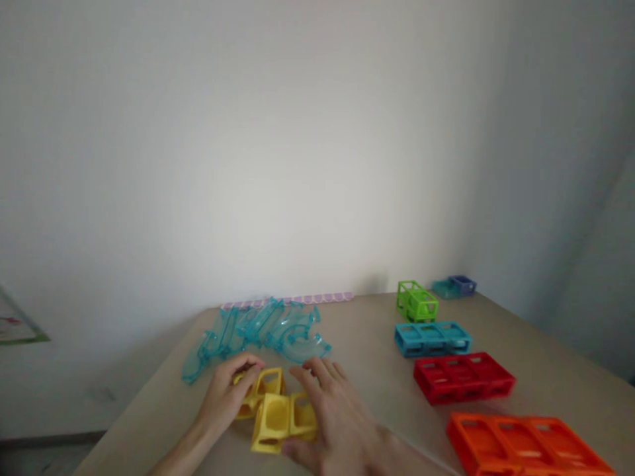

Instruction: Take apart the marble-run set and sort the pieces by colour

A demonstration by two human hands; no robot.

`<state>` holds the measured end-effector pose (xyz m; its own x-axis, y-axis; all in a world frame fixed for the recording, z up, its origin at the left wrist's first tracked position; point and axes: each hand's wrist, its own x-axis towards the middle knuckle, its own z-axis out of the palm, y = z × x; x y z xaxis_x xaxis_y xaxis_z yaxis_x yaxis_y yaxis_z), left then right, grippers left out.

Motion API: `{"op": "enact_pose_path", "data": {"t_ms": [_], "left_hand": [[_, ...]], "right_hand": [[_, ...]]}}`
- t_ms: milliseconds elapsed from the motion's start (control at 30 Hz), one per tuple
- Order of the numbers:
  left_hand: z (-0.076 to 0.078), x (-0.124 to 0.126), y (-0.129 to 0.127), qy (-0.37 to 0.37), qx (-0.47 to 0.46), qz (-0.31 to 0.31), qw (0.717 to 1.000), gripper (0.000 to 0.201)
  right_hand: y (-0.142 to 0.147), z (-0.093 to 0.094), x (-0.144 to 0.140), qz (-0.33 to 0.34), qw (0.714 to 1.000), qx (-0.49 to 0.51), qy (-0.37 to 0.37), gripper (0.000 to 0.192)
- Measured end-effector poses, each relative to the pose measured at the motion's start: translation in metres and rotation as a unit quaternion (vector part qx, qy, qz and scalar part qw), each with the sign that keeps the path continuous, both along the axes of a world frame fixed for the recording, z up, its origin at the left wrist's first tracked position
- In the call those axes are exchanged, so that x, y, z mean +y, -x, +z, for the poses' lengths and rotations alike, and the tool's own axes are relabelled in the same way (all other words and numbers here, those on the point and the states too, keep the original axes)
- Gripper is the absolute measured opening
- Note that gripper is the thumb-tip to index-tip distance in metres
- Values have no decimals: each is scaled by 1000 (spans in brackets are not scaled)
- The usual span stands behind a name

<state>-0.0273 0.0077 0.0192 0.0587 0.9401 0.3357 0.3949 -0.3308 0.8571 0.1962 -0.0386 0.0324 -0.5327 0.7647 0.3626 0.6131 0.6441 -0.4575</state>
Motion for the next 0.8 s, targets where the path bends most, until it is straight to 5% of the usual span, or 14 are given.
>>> {"op": "enact_pose_path", "data": {"t_ms": [300, 567, 800], "left_hand": [[-7, 7, 2, 69, -80, -25, 994, 13], [7, -6, -2, 51, -2, -90, 995, 22], [1, -9, -2, 96, -68, -202, 972, 35]], "right_hand": [[-9, -1, 7, 19, 995, 14, 95, 39], [-13, 0, 5, 2, 991, 73, 115, 29], [-16, 4, 4, -20, 967, 193, 162, 21]]}}
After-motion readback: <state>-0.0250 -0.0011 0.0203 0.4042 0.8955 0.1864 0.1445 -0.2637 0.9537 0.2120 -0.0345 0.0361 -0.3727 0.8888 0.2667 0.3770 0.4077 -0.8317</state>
